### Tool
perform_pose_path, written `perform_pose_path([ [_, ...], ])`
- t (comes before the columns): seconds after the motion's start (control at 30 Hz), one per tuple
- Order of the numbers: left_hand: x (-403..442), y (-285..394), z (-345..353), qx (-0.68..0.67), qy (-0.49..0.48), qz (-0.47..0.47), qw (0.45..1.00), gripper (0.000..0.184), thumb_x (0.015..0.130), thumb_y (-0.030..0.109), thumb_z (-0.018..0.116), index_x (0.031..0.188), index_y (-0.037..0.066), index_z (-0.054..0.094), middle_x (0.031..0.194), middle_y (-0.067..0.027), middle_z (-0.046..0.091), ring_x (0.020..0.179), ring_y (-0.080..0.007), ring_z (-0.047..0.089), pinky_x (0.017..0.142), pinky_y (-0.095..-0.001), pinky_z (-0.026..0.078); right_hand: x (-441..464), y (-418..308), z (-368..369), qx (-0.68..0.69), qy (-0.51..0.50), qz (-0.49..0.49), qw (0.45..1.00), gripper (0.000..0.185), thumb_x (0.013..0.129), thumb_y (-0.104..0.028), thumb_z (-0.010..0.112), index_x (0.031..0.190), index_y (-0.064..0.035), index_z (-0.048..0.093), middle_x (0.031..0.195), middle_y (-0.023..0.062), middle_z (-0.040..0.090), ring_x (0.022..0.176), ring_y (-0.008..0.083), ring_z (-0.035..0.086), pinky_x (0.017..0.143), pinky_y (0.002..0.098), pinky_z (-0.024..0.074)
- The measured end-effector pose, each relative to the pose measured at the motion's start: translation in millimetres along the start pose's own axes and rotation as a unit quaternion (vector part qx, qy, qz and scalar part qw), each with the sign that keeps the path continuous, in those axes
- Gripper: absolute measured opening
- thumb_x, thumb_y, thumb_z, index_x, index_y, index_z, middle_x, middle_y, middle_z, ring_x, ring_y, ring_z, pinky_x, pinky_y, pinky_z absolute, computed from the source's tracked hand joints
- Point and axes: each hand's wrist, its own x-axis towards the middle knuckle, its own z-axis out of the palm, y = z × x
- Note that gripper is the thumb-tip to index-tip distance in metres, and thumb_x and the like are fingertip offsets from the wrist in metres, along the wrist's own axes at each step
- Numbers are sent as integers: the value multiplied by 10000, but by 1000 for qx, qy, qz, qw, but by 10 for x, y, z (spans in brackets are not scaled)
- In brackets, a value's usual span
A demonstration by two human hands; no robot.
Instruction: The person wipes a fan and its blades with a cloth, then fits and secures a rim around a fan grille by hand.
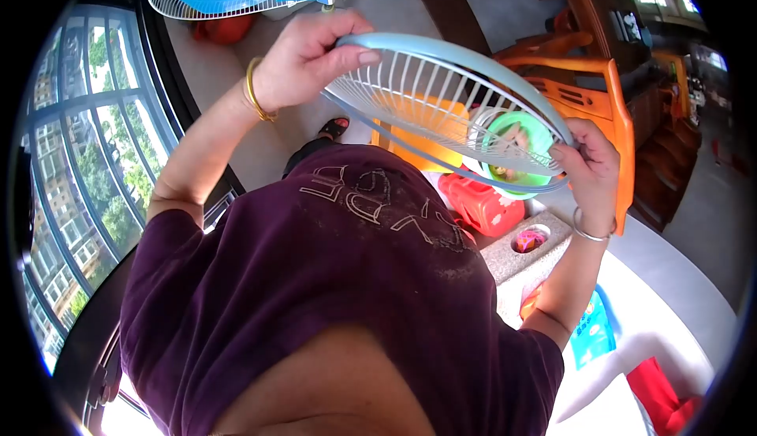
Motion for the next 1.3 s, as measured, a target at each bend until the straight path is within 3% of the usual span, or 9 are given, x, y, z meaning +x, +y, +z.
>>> perform_pose_path([
  [0.23,433,474,-119,92,-58,17,994,187,768,178,665,855,24,605,661,-50,549,578,-98,486,536,-239,408,54,-176,-6,57,-79,-31,995,426,674,69,598,1086,5,509,897,36,558,793,99,540,700,190,438],
  [0.37,495,540,-57,132,-80,-57,986,246,721,271,675,781,40,616,624,-123,567,582,-249,570,543,-336,435,80,-243,150,81,-97,43,991,497,647,53,637,1122,5,499,864,34,584,765,94,562,672,197,448],
  [0.43,489,541,-47,92,-108,-71,987,225,727,178,695,856,16,606,664,-55,558,569,-115,504,537,-249,418,73,-242,268,94,-129,76,984,504,636,25,668,1115,10,511,865,36,611,764,72,565,675,196,449],
  [0.63,491,571,-66,56,-143,-96,984,407,666,157,726,1012,16,564,635,-37,548,586,-91,536,524,-238,423,116,-30,364,76,-248,98,961,393,660,9,668,1034,28,549,842,24,610,748,68,557,674,202,449],
  [0.8,482,470,-203,-14,-138,-159,977,410,680,163,724,1015,-13,565,664,-42,578,585,-95,540,524,-232,432,112,3,626,141,-19,57,988,207,709,-16,648,894,18,563,763,1,591,675,59,531,627,191,433],
  [0.97,461,437,-269,-69,-186,-166,966,417,686,174,715,1015,-32,563,715,-62,598,580,-101,533,509,-239,423,70,13,636,120,6,-17,993,128,716,-18,642,809,3,556,691,-26,534,610,30,444,562,162,357],
  [1.1,356,367,-408,88,-133,-4,987,470,710,131,697,1134,29,522,925,-88,598,841,-127,590,724,-252,491,27,49,501,106,41,2,994,76,751,-36,606,793,7,560,699,-21,541,600,30,442,545,163,347],
  [1.23,22,-30,-687,185,-8,96,978,648,705,256,697,1251,44,420,1263,-109,452,1154,-218,440,989,-351,332,-82,207,230,168,91,-19,981,94,780,-39,568,850,23,579,745,1,575,611,35,461,558,158,349],
  [1.3,-271,-180,-738,60,34,1,998,684,735,342,663,1280,39,381,1324,-103,388,1216,-224,368,1029,-363,262,-153,270,91,181,88,-36,979,145,787,-43,559,908,33,585,798,24,600,661,56,516,620,174,401],
])
